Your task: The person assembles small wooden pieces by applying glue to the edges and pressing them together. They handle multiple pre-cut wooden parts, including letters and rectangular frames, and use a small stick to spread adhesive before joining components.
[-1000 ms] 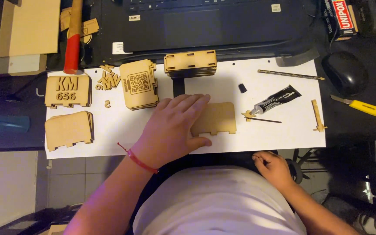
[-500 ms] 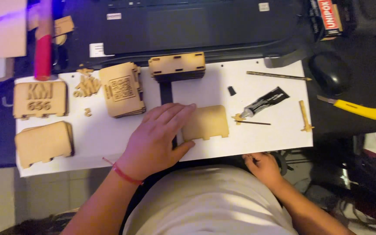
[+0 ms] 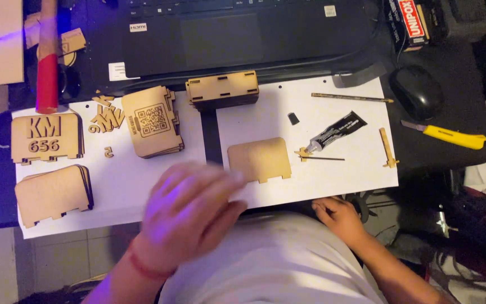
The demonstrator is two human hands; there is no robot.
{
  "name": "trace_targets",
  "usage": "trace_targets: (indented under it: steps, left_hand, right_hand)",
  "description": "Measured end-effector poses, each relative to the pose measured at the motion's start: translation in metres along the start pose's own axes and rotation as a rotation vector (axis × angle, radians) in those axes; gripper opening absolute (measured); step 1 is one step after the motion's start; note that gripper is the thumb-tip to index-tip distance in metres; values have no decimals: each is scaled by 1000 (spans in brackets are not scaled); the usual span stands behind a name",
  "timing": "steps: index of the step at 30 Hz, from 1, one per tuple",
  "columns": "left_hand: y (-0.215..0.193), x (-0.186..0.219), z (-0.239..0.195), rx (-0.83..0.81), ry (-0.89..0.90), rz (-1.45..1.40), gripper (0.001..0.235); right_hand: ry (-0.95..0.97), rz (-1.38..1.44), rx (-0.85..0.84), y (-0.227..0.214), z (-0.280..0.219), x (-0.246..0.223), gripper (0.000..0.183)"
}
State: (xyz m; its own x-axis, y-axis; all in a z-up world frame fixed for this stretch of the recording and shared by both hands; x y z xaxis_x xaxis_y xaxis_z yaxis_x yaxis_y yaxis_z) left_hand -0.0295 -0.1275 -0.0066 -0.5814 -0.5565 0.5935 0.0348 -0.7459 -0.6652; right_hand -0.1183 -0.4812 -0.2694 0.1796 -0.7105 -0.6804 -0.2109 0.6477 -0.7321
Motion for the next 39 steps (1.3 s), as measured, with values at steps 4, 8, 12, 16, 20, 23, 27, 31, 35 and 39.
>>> trace_targets:
  steps: [4,8,12,16,20,23,27,31,35,39]
  left_hand:
    - [-54,55,-10,90,-23,-6,12]
    - [-55,55,-13,54,108,38,6]
    - [-24,31,-18,42,65,-13,13]
    - [14,-4,-21,-2,71,75,28]
    - [36,-11,-7,-18,80,140,32]
    - [46,-17,-2,126,98,66,22]
    - [50,-16,4,93,94,70,17]
    - [57,-22,-2,93,80,83,14]
    - [53,-31,-10,65,56,120,13]
    - [51,-37,-12,68,33,154,14]
  right_hand:
    - [-20,-22,-14,1,4,-1,14]
    - [-92,-5,-8,-5,3,-9,13]
    - [-359,-54,122,-31,4,-46,8]
    - [-600,-127,310,-87,16,-107,15]
    - [-731,-139,417,-136,32,-126,15]
    - [-625,-264,443,-159,54,-116,6]
    - [-662,-344,264,-171,99,-154,15]
    - [-641,-435,90,-164,127,-170,20]
    - [-605,-414,85,-156,135,-160,15]
    - [-603,-451,129,-150,136,-148,13]
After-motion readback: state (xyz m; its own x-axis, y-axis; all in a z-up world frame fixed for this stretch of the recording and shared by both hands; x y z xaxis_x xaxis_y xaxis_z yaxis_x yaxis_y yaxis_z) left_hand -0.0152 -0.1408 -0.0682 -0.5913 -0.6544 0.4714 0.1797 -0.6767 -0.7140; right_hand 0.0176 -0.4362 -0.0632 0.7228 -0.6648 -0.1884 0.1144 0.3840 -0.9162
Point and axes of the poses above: each hand's wrist, its own z-axis towards the middle knuckle, its own y-axis out of the palm, x = y × z, the point moved 3 cm from there along z, towards the middle knuckle, and after that the axes turned 13 degrees about -y, right-handed, at the moved point
